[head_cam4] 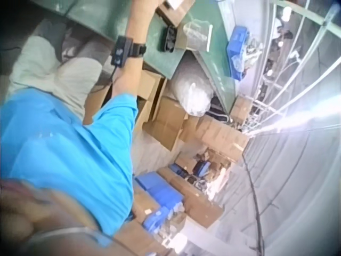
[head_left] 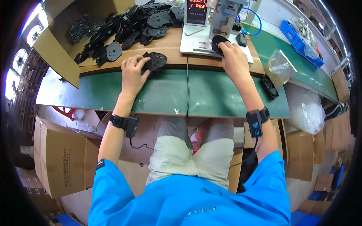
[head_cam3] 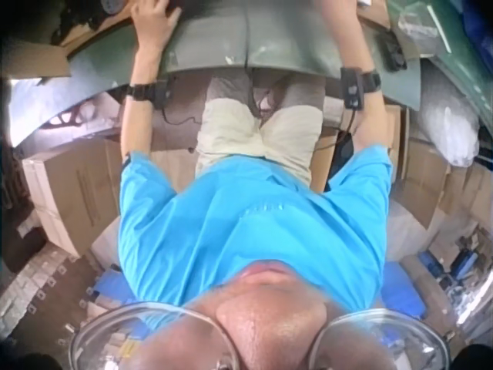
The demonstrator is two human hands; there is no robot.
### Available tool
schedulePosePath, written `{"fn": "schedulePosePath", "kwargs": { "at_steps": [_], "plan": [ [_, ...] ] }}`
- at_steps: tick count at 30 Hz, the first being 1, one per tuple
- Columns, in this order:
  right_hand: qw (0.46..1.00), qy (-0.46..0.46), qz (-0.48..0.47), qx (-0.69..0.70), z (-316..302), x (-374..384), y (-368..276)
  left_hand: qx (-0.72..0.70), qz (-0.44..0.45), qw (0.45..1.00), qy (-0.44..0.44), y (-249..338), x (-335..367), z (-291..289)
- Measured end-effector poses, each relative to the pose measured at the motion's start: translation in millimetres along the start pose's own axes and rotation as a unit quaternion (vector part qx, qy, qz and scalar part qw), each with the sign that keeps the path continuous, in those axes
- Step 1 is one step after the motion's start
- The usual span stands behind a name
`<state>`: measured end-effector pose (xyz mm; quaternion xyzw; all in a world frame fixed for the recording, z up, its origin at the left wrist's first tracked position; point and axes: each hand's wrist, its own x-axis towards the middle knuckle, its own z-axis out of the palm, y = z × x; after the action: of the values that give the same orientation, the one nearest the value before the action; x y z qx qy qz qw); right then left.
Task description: Use a pneumatic press to assemble small black plastic electronic components by aligning pieces and pressing them together.
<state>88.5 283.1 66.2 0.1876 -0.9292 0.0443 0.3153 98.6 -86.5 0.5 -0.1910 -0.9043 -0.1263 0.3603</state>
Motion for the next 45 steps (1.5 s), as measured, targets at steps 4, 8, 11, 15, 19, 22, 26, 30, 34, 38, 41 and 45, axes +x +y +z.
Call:
{"fn": "schedulePosePath", "kwargs": {
  "at_steps": [4, 8, 11, 15, 19, 22, 26, 30, 34, 38, 41, 45],
  "plan": [
    [1.000, 0.003, 0.013, 0.000, 1, 1, -3, 0.029, -0.042, 0.997, -0.052, 7, 0, -2],
    [1.000, 0.007, 0.011, 0.003, 2, 2, -4, 0.017, -0.014, 1.000, -0.011, -4, 0, 4],
    [1.000, 0.009, 0.009, 0.002, 6, 3, -2, -0.010, -0.006, 1.000, -0.020, -5, 1, 4],
    [1.000, 0.023, 0.011, 0.002, 7, 3, -2, -0.001, -0.019, 1.000, -0.011, 3, 2, 1],
    [1.000, 0.019, 0.015, -0.002, 9, 1, -2, -0.069, -0.074, 0.995, -0.016, 9, 4, 0],
    [1.000, 0.020, 0.011, -0.003, 9, 1, 0, -0.110, -0.098, 0.988, -0.035, 12, 4, -3],
    [1.000, 0.020, 0.009, -0.002, 8, 2, -3, -0.103, -0.062, 0.992, -0.023, 8, 5, -2],
    [1.000, 0.018, 0.016, -0.005, 9, 0, -3, -0.031, 0.019, 0.999, 0.029, 7, 7, 0],
    [1.000, 0.014, 0.021, -0.009, 8, -1, -6, -0.154, -0.072, 0.985, 0.003, 10, 4, -1],
    [1.000, 0.009, 0.022, -0.018, 8, 0, -3, -0.185, -0.051, 0.981, 0.010, 10, 4, -2],
    [1.000, 0.010, 0.023, -0.011, 8, 0, -5, -0.174, -0.032, 0.984, 0.002, 12, 5, -1],
    [1.000, 0.012, 0.025, -0.001, 10, 0, -3, -0.180, -0.015, 0.984, -0.010, 11, 4, 2]
  ]
}}
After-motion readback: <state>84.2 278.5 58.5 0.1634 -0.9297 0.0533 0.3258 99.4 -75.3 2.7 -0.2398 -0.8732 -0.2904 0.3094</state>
